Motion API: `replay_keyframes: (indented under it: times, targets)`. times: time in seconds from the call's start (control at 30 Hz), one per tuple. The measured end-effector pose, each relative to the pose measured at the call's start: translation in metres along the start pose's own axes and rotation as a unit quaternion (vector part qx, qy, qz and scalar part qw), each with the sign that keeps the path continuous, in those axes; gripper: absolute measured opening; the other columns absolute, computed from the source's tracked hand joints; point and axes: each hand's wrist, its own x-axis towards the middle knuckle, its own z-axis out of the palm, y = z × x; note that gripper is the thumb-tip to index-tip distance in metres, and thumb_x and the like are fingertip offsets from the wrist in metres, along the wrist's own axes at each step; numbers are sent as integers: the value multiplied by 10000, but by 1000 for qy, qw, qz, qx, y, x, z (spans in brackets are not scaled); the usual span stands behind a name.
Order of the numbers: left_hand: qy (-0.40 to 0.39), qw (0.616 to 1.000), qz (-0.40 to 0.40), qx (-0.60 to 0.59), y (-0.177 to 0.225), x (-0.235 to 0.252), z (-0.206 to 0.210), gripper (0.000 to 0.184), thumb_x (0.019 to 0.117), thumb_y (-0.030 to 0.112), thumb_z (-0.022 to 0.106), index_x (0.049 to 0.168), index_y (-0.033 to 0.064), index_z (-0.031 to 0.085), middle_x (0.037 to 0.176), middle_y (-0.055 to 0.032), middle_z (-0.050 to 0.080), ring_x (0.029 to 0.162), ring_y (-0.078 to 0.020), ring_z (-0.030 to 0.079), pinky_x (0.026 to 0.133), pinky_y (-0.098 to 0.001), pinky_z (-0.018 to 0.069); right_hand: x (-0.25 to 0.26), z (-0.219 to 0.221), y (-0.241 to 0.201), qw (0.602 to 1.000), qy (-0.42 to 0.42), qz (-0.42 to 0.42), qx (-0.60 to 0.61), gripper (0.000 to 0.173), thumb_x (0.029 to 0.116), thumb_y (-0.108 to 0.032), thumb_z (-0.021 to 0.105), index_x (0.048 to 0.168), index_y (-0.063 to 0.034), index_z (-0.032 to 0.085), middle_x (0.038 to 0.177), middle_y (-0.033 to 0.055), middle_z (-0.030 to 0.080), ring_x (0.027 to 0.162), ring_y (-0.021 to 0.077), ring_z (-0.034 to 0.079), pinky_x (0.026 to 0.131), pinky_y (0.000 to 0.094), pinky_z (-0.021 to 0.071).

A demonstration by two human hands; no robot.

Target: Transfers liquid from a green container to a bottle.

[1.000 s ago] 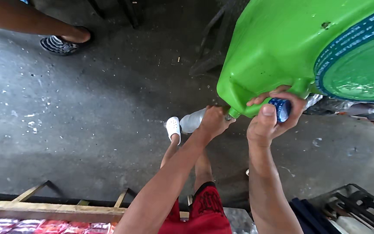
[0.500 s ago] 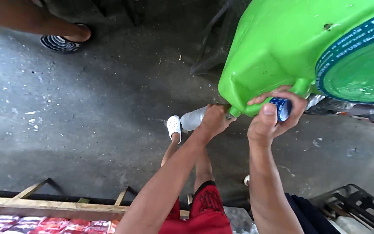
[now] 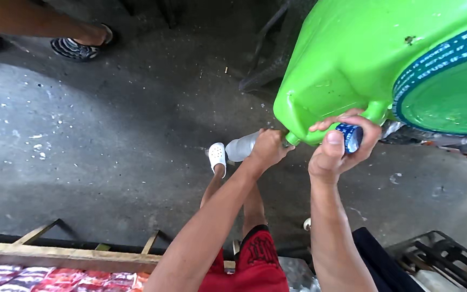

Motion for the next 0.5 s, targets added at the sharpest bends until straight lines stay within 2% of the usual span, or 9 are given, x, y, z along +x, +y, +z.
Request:
replay_keyframes:
  times: [0.5]
  targets:
    - [0, 1000, 9, -5, -6, -2, 3, 244, 888, 277, 791, 981, 56, 743, 892, -114, 735, 921, -280, 704, 1012, -551, 477, -6, 1, 1, 1000, -2, -2, -7, 285, 969, -425, 648, 1193, -251, 611, 1039, -76, 624, 841, 100, 660, 712, 317, 609]
